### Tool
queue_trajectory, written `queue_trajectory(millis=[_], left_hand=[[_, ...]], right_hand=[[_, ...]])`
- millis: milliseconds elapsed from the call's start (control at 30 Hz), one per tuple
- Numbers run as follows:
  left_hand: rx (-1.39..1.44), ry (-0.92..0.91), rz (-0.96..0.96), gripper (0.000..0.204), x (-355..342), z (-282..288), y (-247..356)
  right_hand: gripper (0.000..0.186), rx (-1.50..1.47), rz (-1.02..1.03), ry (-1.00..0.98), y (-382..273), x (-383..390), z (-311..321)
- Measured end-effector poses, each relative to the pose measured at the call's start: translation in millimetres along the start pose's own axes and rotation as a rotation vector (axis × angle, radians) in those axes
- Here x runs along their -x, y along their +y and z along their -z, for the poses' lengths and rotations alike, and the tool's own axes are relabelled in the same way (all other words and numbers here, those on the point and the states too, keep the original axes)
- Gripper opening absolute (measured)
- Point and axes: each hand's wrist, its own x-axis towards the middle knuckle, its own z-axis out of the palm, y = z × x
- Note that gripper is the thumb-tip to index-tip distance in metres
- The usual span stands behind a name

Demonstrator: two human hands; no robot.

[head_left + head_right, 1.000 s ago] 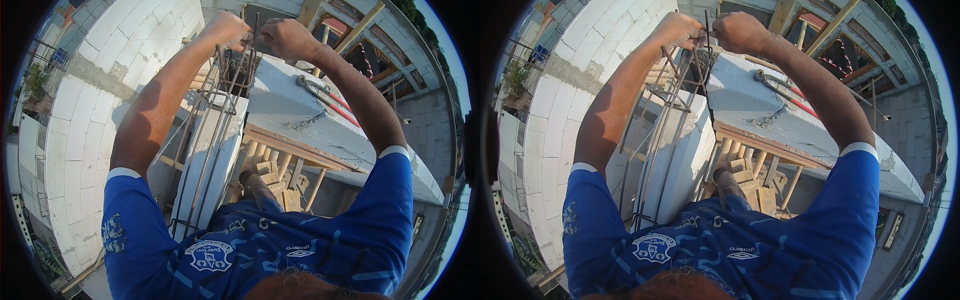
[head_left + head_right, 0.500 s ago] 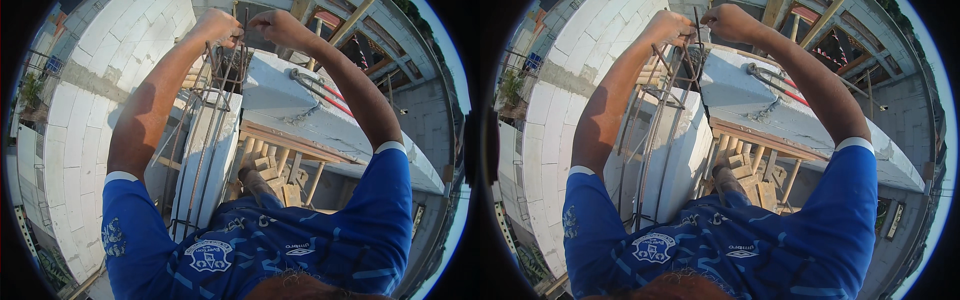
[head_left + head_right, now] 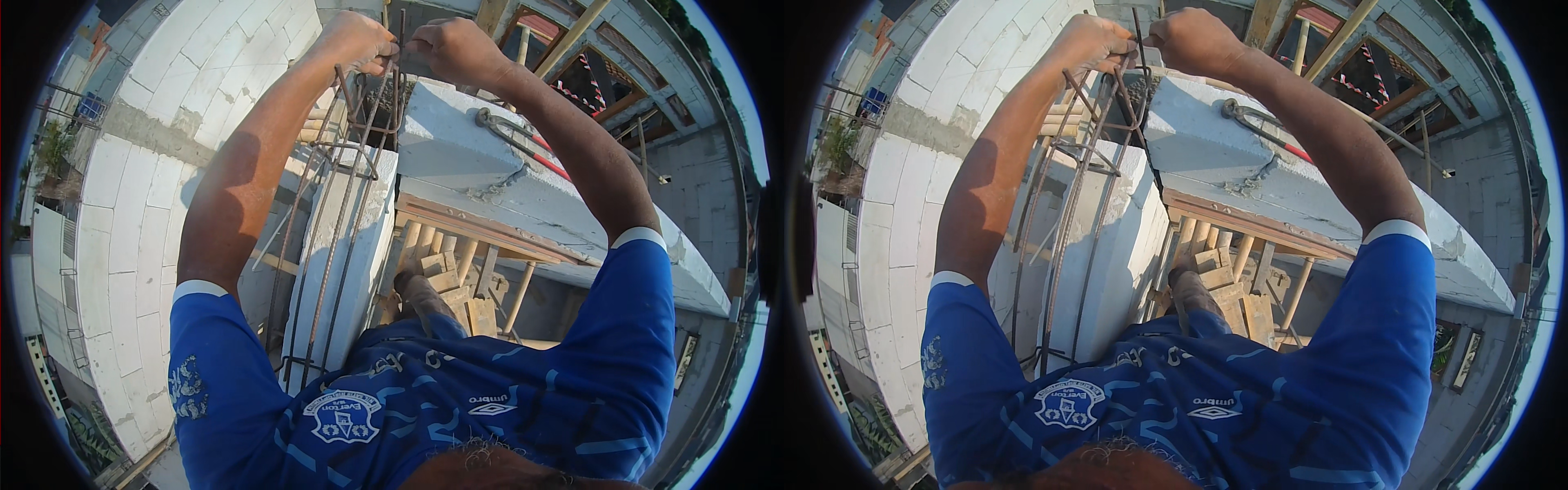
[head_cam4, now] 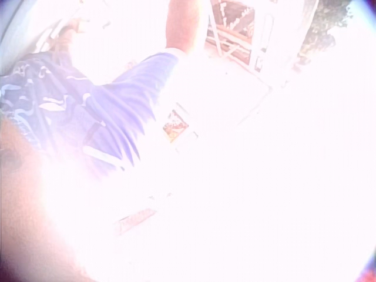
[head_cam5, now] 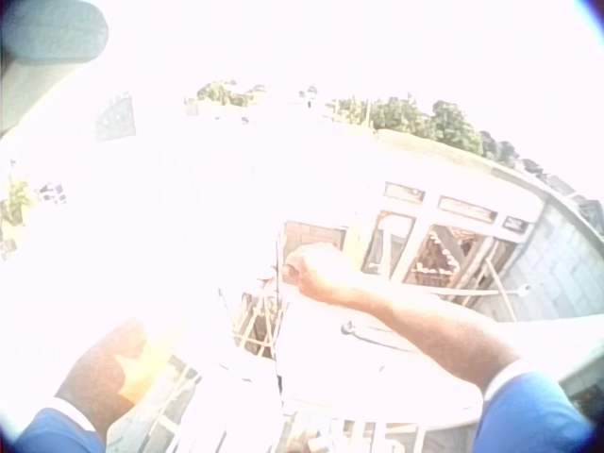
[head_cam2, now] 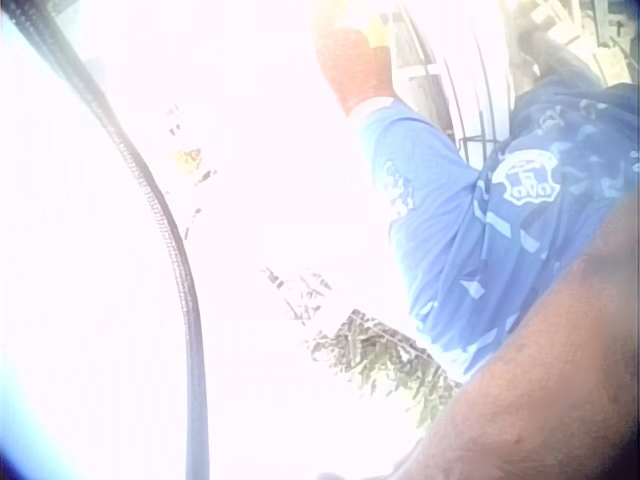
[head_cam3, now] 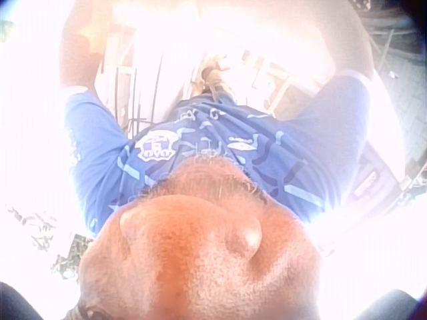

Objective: The person positions a steel rebar cage onto the top of a wall, cuts pieces of binding wire using pincers, and secures the rebar cage to the column reinforcement by tying and twisting the wire with pincers.

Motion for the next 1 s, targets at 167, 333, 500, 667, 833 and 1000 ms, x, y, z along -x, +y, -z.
queue_trajectory(millis=[167, 333, 500, 667, 833, 1000], left_hand=[[-0.229, -0.022, -0.293, 0.026, -1, 9, -33], [0.335, 0.022, 0.262, 0.03, 2, 1, 5], [0.289, 0.036, 0.249, 0.03, 6, 0, 24], [0.279, 0.04, 0.235, 0.03, 18, 8, 16], [0.285, 0.021, 0.213, 0.029, 15, 3, 22], [0.288, 0.031, 0.231, 0.029, 20, 5, 24]], right_hand=[[0.02, -0.574, -0.799, -0.739, -32, -46, 69], [0.023, -0.96, -0.863, -0.496, -5, -23, 49], [0.025, -0.437, -0.734, -0.207, -21, 51, 88], [0.064, -0.193, -0.636, -0.566, -51, 145, 111], [0.056, -0.097, -0.534, -0.459, -54, 182, 105], [0.05, 0.148, -0.294, -0.31, -53, 175, 113]])
